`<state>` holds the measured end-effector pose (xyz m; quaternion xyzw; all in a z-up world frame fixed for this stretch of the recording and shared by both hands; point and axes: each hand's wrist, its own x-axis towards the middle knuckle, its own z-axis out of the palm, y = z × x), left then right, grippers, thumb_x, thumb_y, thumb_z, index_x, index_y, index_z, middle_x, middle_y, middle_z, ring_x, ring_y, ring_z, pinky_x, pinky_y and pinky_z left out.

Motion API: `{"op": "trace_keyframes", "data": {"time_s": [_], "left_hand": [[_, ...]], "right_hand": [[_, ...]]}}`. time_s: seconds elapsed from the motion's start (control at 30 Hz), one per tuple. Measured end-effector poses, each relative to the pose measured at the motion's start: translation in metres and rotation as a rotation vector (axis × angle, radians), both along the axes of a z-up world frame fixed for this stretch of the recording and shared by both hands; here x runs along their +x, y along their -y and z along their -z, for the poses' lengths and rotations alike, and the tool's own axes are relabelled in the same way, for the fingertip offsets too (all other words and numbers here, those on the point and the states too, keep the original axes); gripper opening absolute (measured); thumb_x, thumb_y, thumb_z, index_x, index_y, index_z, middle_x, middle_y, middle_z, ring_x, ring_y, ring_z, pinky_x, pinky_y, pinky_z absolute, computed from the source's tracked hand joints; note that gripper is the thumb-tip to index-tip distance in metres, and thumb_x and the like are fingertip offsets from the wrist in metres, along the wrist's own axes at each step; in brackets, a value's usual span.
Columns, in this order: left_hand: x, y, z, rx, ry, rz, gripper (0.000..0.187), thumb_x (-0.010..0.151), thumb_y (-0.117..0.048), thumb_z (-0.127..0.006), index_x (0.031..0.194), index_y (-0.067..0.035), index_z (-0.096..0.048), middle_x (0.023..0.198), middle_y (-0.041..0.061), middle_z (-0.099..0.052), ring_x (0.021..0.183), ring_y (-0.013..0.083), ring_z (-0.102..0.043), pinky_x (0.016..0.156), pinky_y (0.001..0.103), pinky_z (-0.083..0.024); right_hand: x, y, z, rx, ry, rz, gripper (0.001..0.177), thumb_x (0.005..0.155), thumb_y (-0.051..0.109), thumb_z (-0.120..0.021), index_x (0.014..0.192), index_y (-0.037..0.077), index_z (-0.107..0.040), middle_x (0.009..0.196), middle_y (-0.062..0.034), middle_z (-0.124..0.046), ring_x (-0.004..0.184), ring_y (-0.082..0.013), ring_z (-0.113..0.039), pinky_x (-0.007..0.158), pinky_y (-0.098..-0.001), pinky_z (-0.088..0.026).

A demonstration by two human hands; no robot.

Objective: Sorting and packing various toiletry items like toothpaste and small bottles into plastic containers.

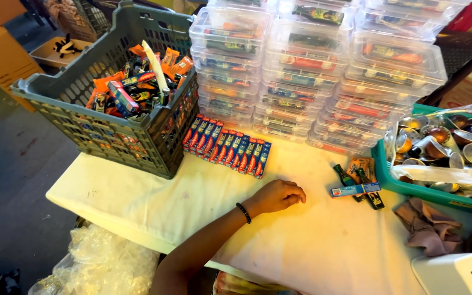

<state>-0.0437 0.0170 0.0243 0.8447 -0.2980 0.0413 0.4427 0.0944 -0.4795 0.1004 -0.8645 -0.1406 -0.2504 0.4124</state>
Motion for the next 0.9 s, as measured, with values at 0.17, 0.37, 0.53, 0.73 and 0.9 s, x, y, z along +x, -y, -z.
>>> {"op": "trace_keyframes", "data": {"time_s": [0.17,0.37,0.53,0.73,0.9], "left_hand": [[-0.002,-0.003,0.0,0.014,0.023,0.006,0.012,0.095,-0.013,-0.061,0.101,-0.012,-0.071,0.095,0.006,-0.073,0.088,0.0243,-0.072,0.081,0.037,-0.057],[0.011,-0.003,0.032,-0.071,0.154,0.102,0.011,0.095,-0.013,-0.065,0.099,-0.006,-0.072,0.1,0.011,-0.074,0.096,0.0295,-0.071,0.088,0.04,-0.056],[0.019,0.01,0.028,-0.024,0.135,0.068,0.011,0.089,-0.011,-0.067,0.095,-0.004,-0.074,0.097,0.012,-0.075,0.092,0.0311,-0.072,0.082,0.041,-0.058],[0.012,0.017,0.005,0.027,-0.179,-0.105,0.015,0.089,-0.007,-0.062,0.098,-0.008,-0.075,0.087,0.007,-0.076,0.075,0.0208,-0.077,0.065,0.033,-0.059],[0.024,0.009,0.04,-0.094,-0.386,-0.112,0.019,0.096,-0.011,-0.061,0.106,-0.007,-0.077,0.084,0.007,-0.076,0.065,0.0195,-0.067,0.061,0.031,-0.055]], "right_hand": [[0.083,-0.101,0.025,0.096,0.059,-0.064,0.034,0.096,0.032,-0.073,0.088,0.0,-0.073,0.085,-0.0096,-0.069,0.071,-0.0169,-0.061,0.064,-0.034,-0.048],[0.043,-0.045,0.008,0.126,0.177,0.17,0.026,0.099,0.024,-0.075,0.091,0.0,-0.073,0.087,-0.0077,-0.069,0.072,-0.0143,-0.059,0.065,-0.0321,-0.046],[-0.065,0.1,-0.02,0.107,0.322,0.538,0.019,0.101,0.018,-0.077,0.093,0.001,-0.073,0.089,-0.0061,-0.068,0.073,-0.0122,-0.058,0.065,-0.0306,-0.046],[-0.103,0.12,-0.038,0.165,0.448,0.624,0.013,0.103,0.011,-0.078,0.095,0.001,-0.073,0.091,-0.0045,-0.068,0.074,-0.0101,-0.057,0.066,-0.029,-0.045],[-0.095,0.131,-0.017,0.557,0.353,0.052,0.009,0.109,0.015,-0.065,0.111,0.006,-0.066,0.108,-0.0021,-0.069,0.097,-0.0108,-0.064,0.088,-0.029,-0.053]]}}
